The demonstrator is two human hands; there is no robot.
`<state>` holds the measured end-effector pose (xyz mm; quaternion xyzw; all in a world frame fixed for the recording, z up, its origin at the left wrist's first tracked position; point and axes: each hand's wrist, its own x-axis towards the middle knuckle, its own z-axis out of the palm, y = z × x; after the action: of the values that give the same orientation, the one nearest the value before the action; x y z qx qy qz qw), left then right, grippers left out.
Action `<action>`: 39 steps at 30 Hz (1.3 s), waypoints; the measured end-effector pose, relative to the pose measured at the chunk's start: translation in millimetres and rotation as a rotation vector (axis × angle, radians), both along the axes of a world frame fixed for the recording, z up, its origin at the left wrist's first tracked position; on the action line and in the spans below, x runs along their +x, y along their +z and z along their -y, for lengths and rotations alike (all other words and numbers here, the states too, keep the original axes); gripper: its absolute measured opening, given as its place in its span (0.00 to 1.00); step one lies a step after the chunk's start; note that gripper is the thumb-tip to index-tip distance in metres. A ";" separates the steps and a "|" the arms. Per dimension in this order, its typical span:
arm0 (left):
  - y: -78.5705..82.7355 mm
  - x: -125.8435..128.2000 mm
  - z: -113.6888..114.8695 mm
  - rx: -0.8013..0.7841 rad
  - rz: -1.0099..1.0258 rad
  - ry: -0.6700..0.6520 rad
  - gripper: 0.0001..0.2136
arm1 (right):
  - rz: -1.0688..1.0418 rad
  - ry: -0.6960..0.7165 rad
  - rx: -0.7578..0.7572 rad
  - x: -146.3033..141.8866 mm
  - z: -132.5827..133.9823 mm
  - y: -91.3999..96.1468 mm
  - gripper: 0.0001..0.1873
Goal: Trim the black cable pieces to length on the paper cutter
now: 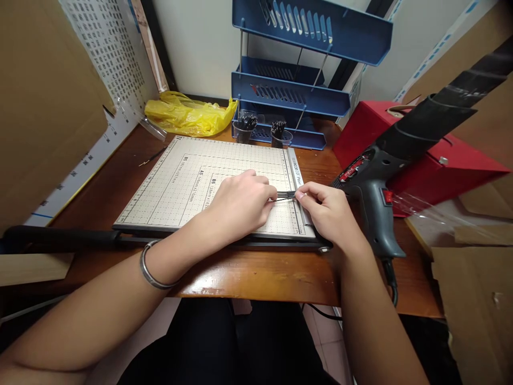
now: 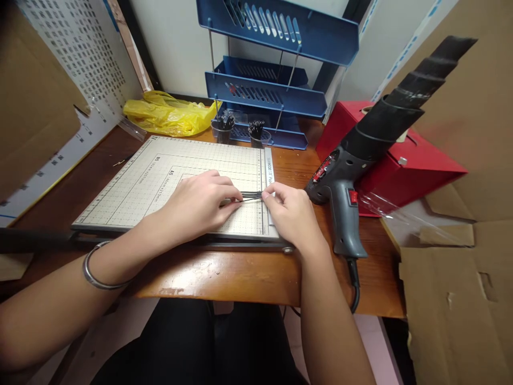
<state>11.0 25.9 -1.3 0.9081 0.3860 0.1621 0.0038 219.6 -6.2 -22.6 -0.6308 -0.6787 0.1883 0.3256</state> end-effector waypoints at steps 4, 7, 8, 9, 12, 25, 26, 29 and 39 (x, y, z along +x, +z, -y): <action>-0.8 2.0 0.8 0.013 -0.041 0.008 0.10 | 0.061 -0.048 0.012 -0.9 1.0 1.2 0.13; -1.1 3.4 2.0 0.024 -0.055 0.018 0.10 | 0.072 -0.081 0.046 -1.3 1.5 1.8 0.10; -1.3 3.7 2.3 0.032 -0.056 0.022 0.10 | 0.063 -0.090 0.061 -1.2 1.4 1.7 0.09; -1.6 4.0 2.6 0.045 -0.053 0.029 0.10 | 0.051 -0.097 0.076 -1.0 1.3 1.6 0.08; -3.1 4.9 2.6 0.088 -0.027 0.055 0.08 | 0.022 -0.100 0.089 0.1 0.4 0.9 0.09; -13.8 9.5 -4.7 0.066 -0.017 0.050 0.12 | 0.069 -0.023 -0.021 0.5 0.1 3.2 0.17; -14.6 9.5 -5.0 0.072 -0.013 0.044 0.12 | 0.062 -0.021 -0.019 0.3 0.3 3.5 0.16; -16.1 9.3 -5.2 0.096 -0.004 0.032 0.12 | 0.070 -0.030 -0.016 -0.2 0.5 3.8 0.15; -10.8 11.0 1.0 0.103 -0.009 0.053 0.13 | 0.063 0.000 0.131 -3.4 1.3 -2.9 0.21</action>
<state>22.0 24.8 -12.1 0.8973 0.4009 0.1779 -0.0490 216.3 -7.5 -25.5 -0.6138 -0.6995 0.1232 0.3446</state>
